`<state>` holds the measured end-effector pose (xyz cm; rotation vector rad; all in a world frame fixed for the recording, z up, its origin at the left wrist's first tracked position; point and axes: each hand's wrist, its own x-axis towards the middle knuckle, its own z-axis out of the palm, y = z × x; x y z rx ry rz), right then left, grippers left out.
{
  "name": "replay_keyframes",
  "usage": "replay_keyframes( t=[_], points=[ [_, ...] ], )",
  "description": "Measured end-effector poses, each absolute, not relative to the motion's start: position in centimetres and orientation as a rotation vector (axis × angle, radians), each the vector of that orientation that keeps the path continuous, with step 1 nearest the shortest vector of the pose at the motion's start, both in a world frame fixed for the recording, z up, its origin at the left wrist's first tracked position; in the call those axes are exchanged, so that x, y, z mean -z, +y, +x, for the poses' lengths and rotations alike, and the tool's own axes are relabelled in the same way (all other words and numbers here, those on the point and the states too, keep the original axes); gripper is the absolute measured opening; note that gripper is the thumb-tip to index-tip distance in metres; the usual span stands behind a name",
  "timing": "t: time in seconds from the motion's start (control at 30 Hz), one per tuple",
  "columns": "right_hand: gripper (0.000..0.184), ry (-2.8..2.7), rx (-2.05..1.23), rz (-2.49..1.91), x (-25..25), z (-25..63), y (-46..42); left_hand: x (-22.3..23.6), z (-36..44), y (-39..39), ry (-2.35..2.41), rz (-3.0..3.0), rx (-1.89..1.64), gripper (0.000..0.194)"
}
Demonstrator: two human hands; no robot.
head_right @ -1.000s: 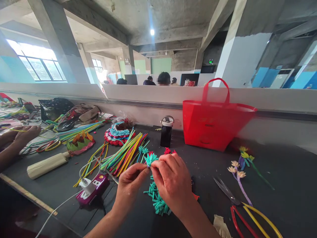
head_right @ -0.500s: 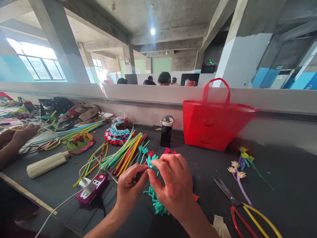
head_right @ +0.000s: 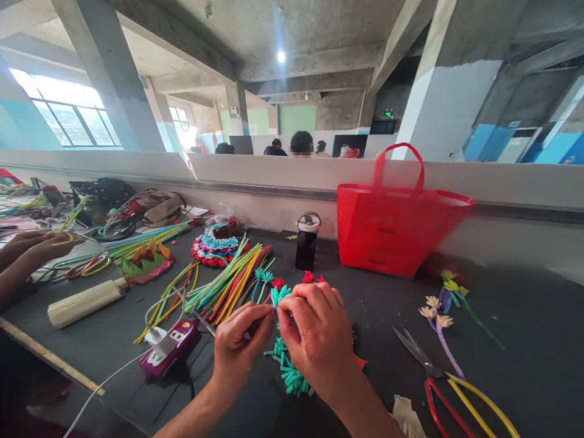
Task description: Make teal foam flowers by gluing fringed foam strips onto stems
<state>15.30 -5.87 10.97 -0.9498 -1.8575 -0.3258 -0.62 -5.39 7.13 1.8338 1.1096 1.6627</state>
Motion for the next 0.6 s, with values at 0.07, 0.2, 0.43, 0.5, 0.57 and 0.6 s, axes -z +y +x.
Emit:
replay_keyframes(
  t=[0.07,0.2,0.43,0.5,0.57,0.6],
  points=[
    [0.010,-1.858,0.323,-0.955,-10.9,15.3,-5.8,-7.2,-0.6,-5.5,1.112,1.800,-1.650,0.010],
    [0.008,-1.869,0.287,-0.964,-10.7,15.4,-5.7,-7.4,-0.6,-5.5,1.131,1.712,-1.625,0.008],
    [0.015,-1.778,0.173,-0.920,-11.8,15.9,-6.6,-7.7,-0.8,-4.6,0.975,1.036,-1.402,0.021],
    [0.014,-1.747,-0.051,-0.891,-11.9,16.0,-7.2,-7.7,-1.1,-4.3,0.885,0.841,-1.351,0.023],
    [0.017,-1.771,-0.532,-0.748,-11.2,15.8,-8.1,-7.7,-1.4,-4.1,0.815,0.719,-1.314,0.027],
    [0.025,-1.781,-0.851,-0.626,-10.4,15.6,-8.7,-7.7,-1.5,-3.9,0.787,0.679,-1.297,0.029]
  ],
)
